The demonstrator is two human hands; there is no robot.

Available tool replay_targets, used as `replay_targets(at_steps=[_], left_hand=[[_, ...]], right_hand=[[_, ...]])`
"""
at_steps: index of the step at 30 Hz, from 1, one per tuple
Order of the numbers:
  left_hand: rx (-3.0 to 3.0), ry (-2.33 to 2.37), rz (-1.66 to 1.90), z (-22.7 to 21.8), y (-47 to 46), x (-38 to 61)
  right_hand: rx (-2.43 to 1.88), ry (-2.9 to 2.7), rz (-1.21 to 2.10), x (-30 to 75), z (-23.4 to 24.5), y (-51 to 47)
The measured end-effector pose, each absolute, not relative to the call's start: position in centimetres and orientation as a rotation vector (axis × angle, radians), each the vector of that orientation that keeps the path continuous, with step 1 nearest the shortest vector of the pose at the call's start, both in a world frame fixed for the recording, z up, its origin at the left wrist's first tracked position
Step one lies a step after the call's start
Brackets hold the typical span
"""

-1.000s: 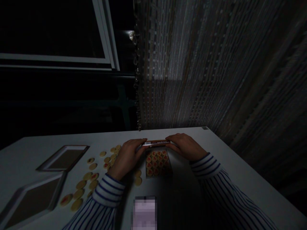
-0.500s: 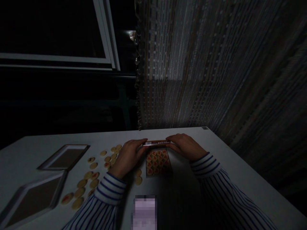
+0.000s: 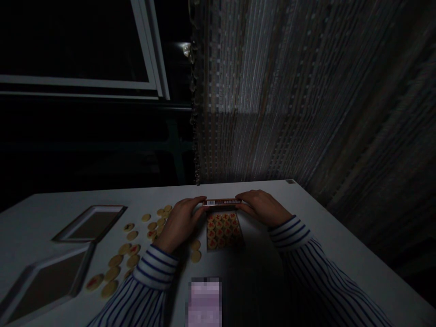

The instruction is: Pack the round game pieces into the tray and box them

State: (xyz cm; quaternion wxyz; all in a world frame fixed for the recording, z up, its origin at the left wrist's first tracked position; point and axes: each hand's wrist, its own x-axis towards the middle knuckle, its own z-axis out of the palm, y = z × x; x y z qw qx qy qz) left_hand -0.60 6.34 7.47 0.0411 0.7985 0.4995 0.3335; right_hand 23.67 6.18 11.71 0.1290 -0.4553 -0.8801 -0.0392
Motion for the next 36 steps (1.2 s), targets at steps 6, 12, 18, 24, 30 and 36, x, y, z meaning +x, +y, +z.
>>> replay_targets(at_steps=[6,12,18,24,30,36], left_hand=[[2.452,1.512,1.009,7.63,6.14,-0.58],[2.446,1.510,0.986,7.85,6.04,-0.59],[2.449,1.496,0.970,7.92,6.12,-0.71],[2.462,1.496,0.957,7.94,6.05,-0.73],[2.470,1.494,0.966,8.03,5.91,-0.60],[2.480,1.504,0.936,8.33,5.65,-0.52]], right_hand=[[-1.339,-2.574,-0.120,23.67,11.64,6.21],[-1.335,-2.580,-0.125,23.67,11.59,6.29],[-1.342,-2.593,-0.122,23.51,11.64,6.20],[-1.341,-2.592,-0.099,23.62,11.62,6.18],[-1.370,-2.598,-0.085,23.70,11.64,6.17],[-1.371,-2.606,-0.103,23.79,11.64,6.11]])
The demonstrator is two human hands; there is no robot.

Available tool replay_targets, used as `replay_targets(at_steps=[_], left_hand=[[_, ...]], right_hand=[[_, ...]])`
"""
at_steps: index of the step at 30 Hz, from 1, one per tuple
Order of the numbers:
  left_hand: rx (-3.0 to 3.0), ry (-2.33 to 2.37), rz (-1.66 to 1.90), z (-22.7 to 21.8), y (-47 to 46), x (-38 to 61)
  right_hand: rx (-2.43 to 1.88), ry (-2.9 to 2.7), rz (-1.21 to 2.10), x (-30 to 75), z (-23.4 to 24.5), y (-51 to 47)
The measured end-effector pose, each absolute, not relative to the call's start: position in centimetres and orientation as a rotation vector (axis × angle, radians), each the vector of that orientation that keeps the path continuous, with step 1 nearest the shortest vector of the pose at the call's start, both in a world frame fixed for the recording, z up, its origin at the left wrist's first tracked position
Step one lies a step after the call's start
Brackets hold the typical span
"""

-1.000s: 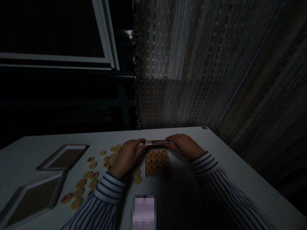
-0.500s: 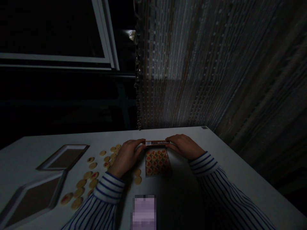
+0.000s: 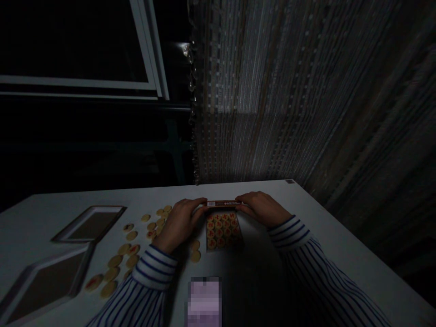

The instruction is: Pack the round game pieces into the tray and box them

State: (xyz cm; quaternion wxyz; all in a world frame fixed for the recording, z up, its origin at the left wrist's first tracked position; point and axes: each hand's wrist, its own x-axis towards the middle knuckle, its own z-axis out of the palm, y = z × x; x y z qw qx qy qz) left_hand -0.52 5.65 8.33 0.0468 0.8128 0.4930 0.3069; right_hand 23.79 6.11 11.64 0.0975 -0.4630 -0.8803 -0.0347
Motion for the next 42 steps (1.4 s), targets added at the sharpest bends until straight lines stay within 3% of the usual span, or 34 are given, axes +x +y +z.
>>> replay_targets(at_steps=[42], left_hand=[[2.552,1.432,0.840,8.64,5.81,-0.81]], right_hand=[[-1.402,-2.642,-0.070,23.81,12.12,5.46]])
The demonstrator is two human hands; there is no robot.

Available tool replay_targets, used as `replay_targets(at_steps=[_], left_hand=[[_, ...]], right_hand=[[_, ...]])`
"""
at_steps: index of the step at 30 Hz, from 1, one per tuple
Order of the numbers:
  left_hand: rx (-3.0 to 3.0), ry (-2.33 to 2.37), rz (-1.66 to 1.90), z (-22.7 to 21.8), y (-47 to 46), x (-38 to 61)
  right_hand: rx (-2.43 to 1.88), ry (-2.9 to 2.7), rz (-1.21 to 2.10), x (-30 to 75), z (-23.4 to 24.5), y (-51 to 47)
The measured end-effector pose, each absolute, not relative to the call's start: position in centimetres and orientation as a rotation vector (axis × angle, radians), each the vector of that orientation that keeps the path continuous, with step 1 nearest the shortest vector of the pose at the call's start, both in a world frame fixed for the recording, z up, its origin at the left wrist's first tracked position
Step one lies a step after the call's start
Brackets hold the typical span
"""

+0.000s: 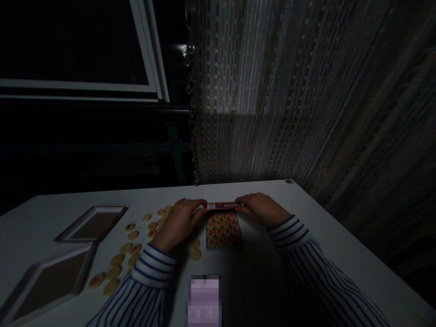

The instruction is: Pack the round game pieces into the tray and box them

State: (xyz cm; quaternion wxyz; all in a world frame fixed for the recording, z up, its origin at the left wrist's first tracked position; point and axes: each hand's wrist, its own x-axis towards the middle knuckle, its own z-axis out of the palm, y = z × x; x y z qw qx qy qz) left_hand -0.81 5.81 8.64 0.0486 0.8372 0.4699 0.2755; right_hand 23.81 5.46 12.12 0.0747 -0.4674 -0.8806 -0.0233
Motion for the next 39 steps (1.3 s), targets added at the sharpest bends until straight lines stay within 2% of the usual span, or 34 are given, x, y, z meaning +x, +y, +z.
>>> replay_targets(at_steps=[20,39], left_hand=[[2.593,1.437,0.720,8.9,5.6,-0.9],[2.596,1.447,0.668,8.6,4.9,-1.0]], right_hand=[[-1.408,-2.599,-0.032,23.8,11.5,5.2],[-1.345,-2.508,-0.163,23.9,9.6,3.9]])
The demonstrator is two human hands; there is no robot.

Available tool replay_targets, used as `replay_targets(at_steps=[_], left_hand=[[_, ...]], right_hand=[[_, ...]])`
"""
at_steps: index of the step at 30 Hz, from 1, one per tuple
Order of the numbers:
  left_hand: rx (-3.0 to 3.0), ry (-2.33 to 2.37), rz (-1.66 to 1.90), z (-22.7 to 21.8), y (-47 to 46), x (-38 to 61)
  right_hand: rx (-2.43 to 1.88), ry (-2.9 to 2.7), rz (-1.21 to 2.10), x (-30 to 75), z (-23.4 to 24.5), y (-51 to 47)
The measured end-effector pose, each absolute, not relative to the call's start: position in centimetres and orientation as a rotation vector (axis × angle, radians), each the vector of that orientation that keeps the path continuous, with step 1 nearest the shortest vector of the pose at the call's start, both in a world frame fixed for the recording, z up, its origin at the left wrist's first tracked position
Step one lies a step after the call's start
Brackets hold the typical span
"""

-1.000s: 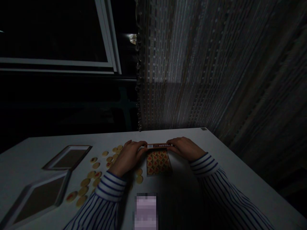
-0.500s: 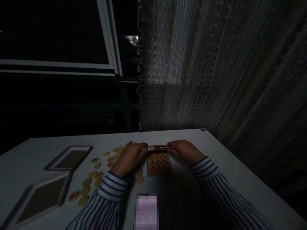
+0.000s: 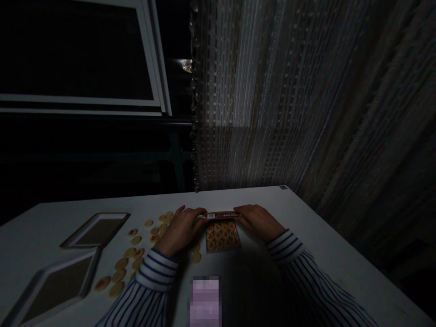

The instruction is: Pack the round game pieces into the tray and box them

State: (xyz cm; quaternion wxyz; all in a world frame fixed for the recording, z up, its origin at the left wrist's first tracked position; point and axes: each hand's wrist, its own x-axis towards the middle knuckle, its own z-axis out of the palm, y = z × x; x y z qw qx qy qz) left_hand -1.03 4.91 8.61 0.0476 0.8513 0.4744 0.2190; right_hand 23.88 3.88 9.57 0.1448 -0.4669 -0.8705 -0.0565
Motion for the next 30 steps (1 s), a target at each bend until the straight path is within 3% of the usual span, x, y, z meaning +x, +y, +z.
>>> replay_targets(at_steps=[30], left_hand=[[2.668,1.480,0.816,7.1,2.1,-0.2]], right_hand=[[-1.321,-2.375,-0.301,23.8,7.0,2.3]])
